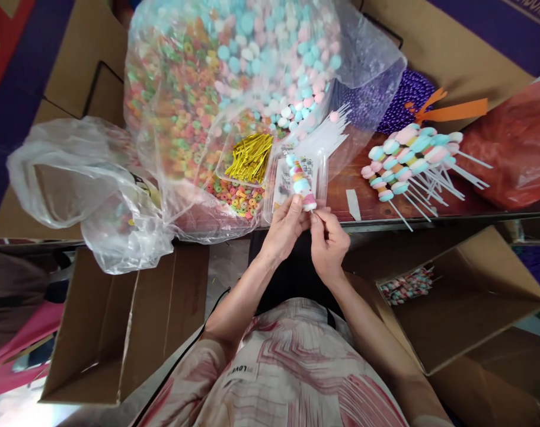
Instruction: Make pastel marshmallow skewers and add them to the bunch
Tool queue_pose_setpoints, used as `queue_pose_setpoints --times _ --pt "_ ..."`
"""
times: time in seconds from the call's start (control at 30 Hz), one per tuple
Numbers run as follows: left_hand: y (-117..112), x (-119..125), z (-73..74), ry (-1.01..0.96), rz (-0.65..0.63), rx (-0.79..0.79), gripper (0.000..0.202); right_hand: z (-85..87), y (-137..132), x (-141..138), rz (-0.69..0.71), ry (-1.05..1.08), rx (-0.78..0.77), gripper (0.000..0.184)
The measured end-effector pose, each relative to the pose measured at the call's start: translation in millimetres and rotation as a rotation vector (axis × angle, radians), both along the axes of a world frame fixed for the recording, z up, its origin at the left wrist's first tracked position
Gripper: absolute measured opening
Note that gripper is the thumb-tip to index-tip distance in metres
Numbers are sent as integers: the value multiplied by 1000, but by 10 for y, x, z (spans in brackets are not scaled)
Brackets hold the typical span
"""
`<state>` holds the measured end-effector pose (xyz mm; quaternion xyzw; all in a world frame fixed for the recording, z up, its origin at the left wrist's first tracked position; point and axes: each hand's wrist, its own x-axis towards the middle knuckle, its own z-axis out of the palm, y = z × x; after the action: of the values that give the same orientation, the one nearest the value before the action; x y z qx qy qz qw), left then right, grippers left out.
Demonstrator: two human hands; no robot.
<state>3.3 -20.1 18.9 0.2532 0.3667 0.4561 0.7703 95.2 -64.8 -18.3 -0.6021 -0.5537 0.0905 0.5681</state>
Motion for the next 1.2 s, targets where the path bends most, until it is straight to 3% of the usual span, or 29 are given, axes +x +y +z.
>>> queue_pose_setpoints --times 0.17,0.33,0.53,0.83,1.07,1.2 --pt "-55 -16 -110 126 125 71 35 4 -20 53 -27 -40 25 16" --pt "4 -45 -69 165 144 42 34 -4 -71 66 44 -37 -16 20" --pt "65 -87 9 277 120 44 21 -18 -208 144 136 48 -155 27" --pt "81 -70 13 322 63 107 21 12 -238 179 93 19 -122 23" --pt "78 -96 -40 300 25 142 38 -15 -242 194 99 -13 -52 23" --pt "98 -101 -61 342 -26 129 33 -54 -261 209 107 -21 -30 23"
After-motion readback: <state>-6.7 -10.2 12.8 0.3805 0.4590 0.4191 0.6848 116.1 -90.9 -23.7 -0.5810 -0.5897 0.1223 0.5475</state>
